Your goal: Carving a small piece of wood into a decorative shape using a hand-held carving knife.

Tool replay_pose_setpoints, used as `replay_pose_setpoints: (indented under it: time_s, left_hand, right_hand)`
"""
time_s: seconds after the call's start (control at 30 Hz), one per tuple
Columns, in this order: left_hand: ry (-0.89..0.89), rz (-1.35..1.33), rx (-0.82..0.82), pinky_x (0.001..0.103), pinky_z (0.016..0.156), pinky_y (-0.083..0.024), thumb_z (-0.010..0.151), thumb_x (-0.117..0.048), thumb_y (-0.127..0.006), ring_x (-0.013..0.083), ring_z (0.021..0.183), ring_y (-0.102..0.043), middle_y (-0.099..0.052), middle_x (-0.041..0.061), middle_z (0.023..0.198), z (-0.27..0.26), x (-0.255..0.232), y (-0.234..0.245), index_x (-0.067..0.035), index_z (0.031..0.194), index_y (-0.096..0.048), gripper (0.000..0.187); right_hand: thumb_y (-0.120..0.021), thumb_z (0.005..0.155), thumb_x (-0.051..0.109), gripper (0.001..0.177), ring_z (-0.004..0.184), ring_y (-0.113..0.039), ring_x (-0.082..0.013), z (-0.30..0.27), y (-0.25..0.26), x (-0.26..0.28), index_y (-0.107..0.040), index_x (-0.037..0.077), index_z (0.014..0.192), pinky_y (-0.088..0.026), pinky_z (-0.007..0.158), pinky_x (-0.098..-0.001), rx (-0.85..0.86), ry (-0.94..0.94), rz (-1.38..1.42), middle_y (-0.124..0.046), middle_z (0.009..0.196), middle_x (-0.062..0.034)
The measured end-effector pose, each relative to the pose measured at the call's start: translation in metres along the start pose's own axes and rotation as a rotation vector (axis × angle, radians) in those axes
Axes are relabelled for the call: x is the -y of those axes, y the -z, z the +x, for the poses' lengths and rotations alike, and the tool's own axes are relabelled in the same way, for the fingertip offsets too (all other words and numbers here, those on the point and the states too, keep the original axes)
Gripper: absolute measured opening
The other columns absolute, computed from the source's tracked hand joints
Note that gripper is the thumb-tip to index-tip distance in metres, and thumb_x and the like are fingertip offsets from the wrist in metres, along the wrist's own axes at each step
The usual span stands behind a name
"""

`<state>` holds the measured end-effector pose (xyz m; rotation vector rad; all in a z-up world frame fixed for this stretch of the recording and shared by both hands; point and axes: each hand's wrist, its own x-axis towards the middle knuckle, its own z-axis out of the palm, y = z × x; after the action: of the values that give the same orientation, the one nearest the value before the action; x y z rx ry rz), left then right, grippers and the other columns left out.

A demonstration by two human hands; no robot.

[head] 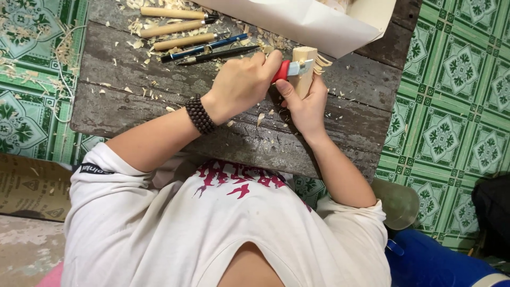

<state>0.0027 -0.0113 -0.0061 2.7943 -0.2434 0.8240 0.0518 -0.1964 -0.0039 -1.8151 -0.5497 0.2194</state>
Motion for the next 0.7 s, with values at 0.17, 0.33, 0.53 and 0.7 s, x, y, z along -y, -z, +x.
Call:
replay_pose_setpoints:
  time_s: [0.17, 0.33, 0.53, 0.7]
  left_hand:
    - [-0.107, -0.118, 0.124, 0.029, 0.039, -0.048, 0.093, -0.008, -0.067, 0.017, 0.044, -0.06, -0.069, 0.008, 0.073, 0.004, 0.017, 0.011, -0.006, 0.104, -0.056, 0.016]
    - [-0.17, -0.118, 0.072, 0.03, 0.044, -0.046, 0.088, -0.011, -0.072, 0.0186, 0.049, -0.059, -0.063, 0.002, 0.073, 0.004, 0.021, 0.019, -0.011, 0.101, -0.055, 0.021]
    - [-0.041, -0.096, -0.032, 0.029, 0.044, -0.046, 0.096, -0.014, -0.068, 0.017, 0.051, -0.058, -0.062, 0.005, 0.082, 0.004, 0.004, 0.012, -0.007, 0.108, -0.056, 0.019]
    - [-0.144, -0.1, 0.067, 0.028, 0.044, -0.047, 0.087, -0.01, -0.072, 0.0165, 0.05, -0.06, -0.066, 0.003, 0.075, 0.004, 0.021, 0.016, -0.009, 0.105, -0.057, 0.024]
  right_hand:
    - [-0.083, 0.089, 0.032, 0.063, 0.097, -0.069, -0.0254, -0.003, 0.003, -0.017, -0.05, -0.004, 0.128, -0.057, 0.088, -0.0362, 0.015, 0.052, -0.121, -0.066, 0.11, -0.0162]
    - [-0.084, 0.088, 0.02, 0.058, 0.097, -0.069, -0.0233, -0.005, 0.002, -0.015, -0.049, -0.003, 0.128, -0.058, 0.088, -0.0335, 0.024, 0.066, -0.003, -0.066, 0.112, -0.0145]
    - [-0.078, 0.094, 0.03, 0.05, 0.063, -0.061, -0.0147, -0.005, -0.001, -0.01, -0.053, -0.006, 0.118, -0.053, 0.055, -0.0256, -0.028, 0.043, 0.033, -0.066, 0.09, -0.0121]
    - [-0.079, 0.093, 0.03, 0.057, 0.087, -0.067, -0.0211, -0.004, 0.002, -0.016, -0.048, -0.004, 0.127, -0.056, 0.078, -0.0314, 0.028, 0.083, 0.017, -0.065, 0.104, -0.0135]
